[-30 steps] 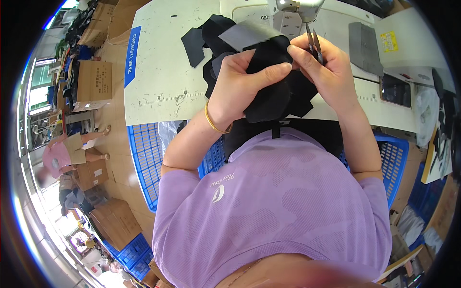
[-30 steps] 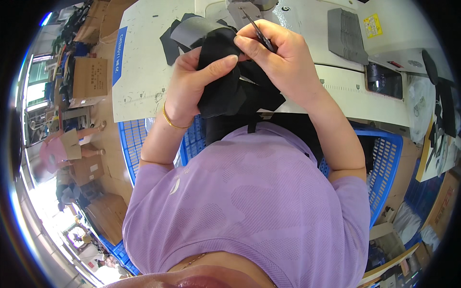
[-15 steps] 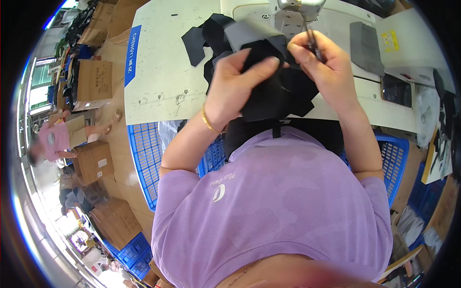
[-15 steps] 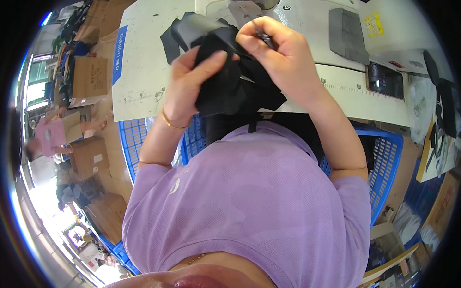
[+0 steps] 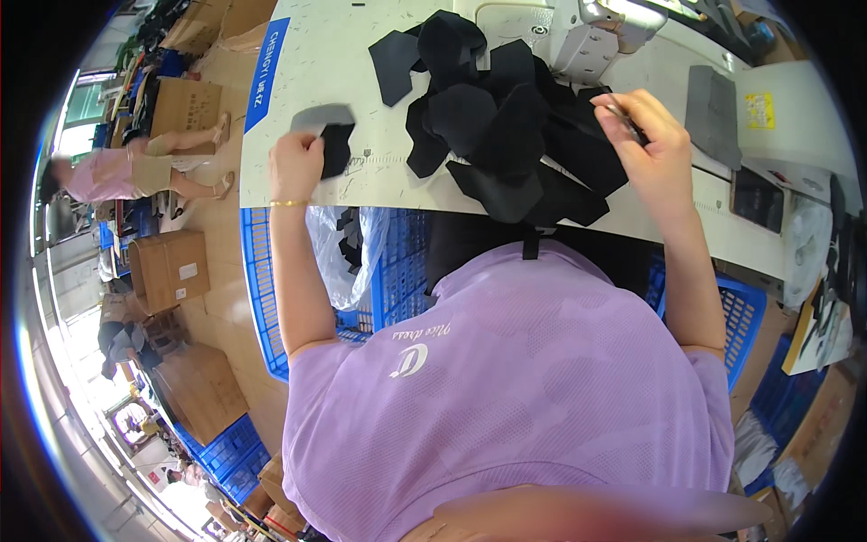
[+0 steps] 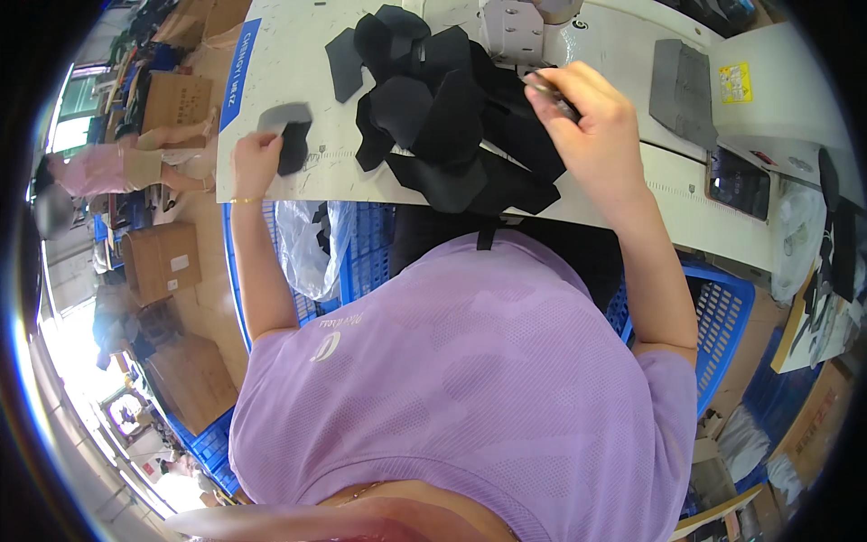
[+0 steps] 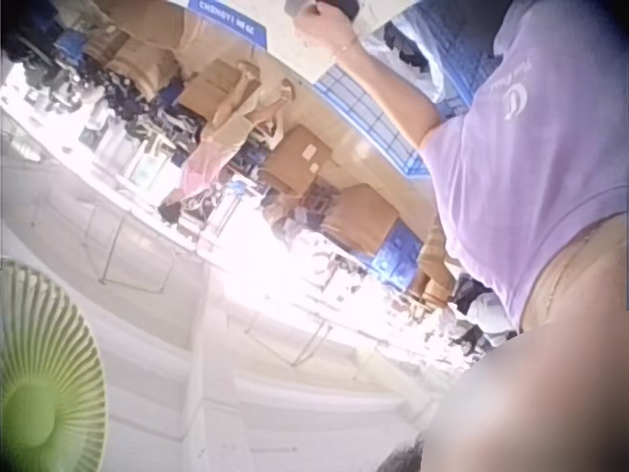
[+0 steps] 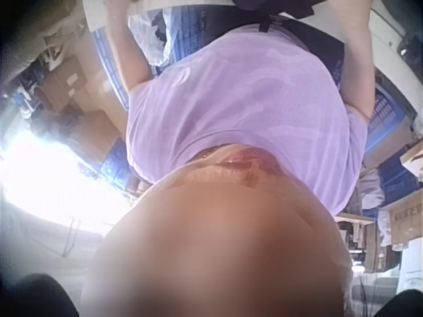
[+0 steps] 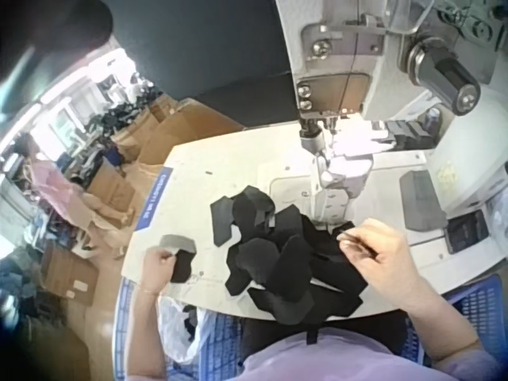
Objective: Using an industrial sewing machine to join or hem black fabric components while adjusting machine settings on a touch display.
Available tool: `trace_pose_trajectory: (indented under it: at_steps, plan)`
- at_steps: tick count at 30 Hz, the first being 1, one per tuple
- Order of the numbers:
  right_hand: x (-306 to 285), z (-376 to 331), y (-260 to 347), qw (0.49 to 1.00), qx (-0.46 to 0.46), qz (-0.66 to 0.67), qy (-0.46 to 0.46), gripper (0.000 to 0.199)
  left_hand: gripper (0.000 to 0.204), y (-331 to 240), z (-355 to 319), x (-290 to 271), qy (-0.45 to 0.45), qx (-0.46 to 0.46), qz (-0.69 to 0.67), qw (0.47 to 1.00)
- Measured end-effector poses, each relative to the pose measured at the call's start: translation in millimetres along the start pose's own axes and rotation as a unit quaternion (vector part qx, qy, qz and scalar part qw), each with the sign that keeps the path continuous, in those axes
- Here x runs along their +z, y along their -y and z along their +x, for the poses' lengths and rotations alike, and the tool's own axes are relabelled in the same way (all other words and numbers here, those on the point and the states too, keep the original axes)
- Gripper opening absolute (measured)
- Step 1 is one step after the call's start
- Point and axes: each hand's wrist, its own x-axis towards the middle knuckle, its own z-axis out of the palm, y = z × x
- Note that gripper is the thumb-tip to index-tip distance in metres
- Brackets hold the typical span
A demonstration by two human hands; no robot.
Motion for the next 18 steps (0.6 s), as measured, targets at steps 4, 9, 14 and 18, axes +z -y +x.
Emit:
trace_pose_trajectory:
  at_steps: [4,9,14,18]
  plan:
    - [22,13,9,0.986,-0.084,-0.145,0.012,0.019,0.010,-69,-41,-20,-0.101,0.105,0.032,0.989]
    - [49,31,8,0.960,-0.103,-0.251,0.066,0.024,0.020,-129,-53,33,-0.261,0.357,-0.108,0.890]
    - [33,26,6,0.995,-0.059,-0.079,0.006,0.019,0.071,-75,-67,60,-0.104,0.118,-0.020,0.987]
    - [28,25,8,0.998,-0.030,-0.022,-0.052,0.013,0.070,-28,-38,82,-0.115,0.131,0.035,0.984]
